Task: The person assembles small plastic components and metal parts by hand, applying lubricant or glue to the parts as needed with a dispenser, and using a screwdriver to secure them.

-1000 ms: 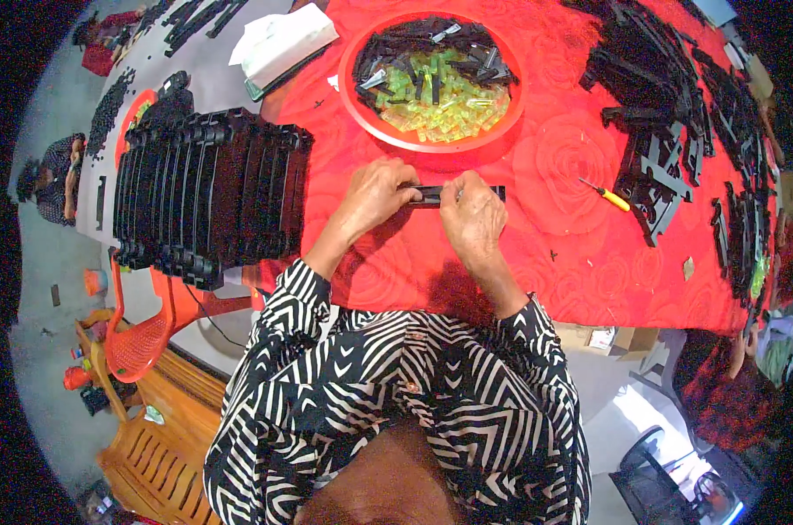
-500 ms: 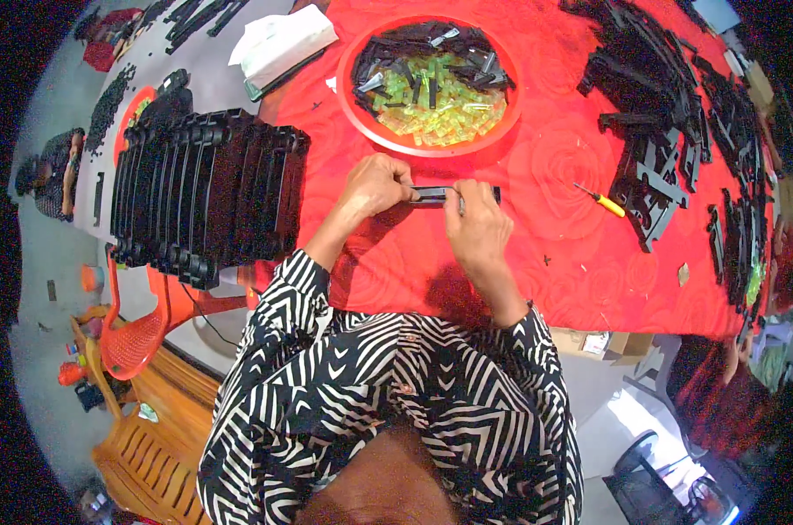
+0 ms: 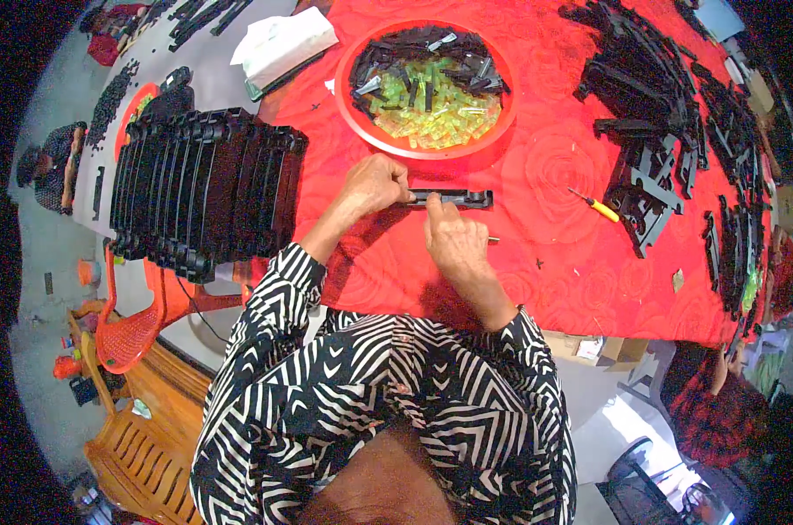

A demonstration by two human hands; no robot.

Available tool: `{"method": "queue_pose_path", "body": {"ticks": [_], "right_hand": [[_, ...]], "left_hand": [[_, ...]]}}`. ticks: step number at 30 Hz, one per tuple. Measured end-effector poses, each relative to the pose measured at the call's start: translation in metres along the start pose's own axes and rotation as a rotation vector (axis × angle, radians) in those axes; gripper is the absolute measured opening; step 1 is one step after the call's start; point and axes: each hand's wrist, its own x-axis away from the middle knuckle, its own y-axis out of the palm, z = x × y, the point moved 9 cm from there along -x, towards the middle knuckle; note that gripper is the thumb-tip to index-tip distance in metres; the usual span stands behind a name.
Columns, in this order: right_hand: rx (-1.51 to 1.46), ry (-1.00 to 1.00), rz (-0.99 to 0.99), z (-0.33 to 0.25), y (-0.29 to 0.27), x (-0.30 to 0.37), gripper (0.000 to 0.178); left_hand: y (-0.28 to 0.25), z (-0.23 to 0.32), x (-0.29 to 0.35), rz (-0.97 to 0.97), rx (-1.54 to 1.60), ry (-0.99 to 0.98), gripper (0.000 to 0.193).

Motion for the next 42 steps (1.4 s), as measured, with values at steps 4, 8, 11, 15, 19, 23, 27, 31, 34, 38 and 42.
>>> {"method": "queue_pose_path", "body": {"ticks": [4,8,11,15,19,23,27,31,34,38,42], "right_hand": [[0.026,-0.029,-0.010,-0.001,0.005,-0.001,0.023],[-0.027,-0.021,-0.012,-0.002,0.002,-0.001,0.019],[-0.014,-0.029,-0.012,-0.005,-0.004,-0.002,0.018],[-0.047,-0.039,-0.022,-0.002,-0.010,-0.004,0.018],[-0.047,-0.042,0.067,0.006,-0.019,-0.002,0.019],[-0.086,-0.086,0.085,0.009,-0.016,-0.002,0.018],[-0.105,-0.085,0.006,0.009,-0.012,-0.002,0.020],[-0.113,-0.081,-0.027,0.008,-0.009,-0.001,0.021],[-0.058,-0.101,-0.026,0.004,-0.006,0.001,0.023],[-0.174,-0.083,0.068,0.014,-0.015,-0.001,0.022],[-1.074,0.151,0.282,0.061,-0.058,-0.006,0.021]], "left_hand": [[0.000,0.005,0.005,0.040,-0.013,0.035,0.015],[0.006,0.007,0.008,0.085,-0.067,0.168,0.017],[-0.002,0.013,0.015,0.085,-0.065,0.190,0.018],[0.001,0.013,0.011,0.041,-0.037,0.102,0.018],[0.002,0.005,0.006,0.065,-0.032,0.046,0.018],[0.006,0.004,0.004,0.031,-0.036,0.023,0.018],[0.003,0.015,0.010,0.068,-0.070,0.069,0.020],[0.009,0.025,0.010,0.138,-0.136,0.191,0.023],[0.014,0.018,0.008,0.111,-0.037,0.171,0.025],[0.009,0.023,0.009,0.177,-0.080,0.161,0.022],[0.010,0.022,0.007,0.192,-0.047,0.107,0.018]]}}
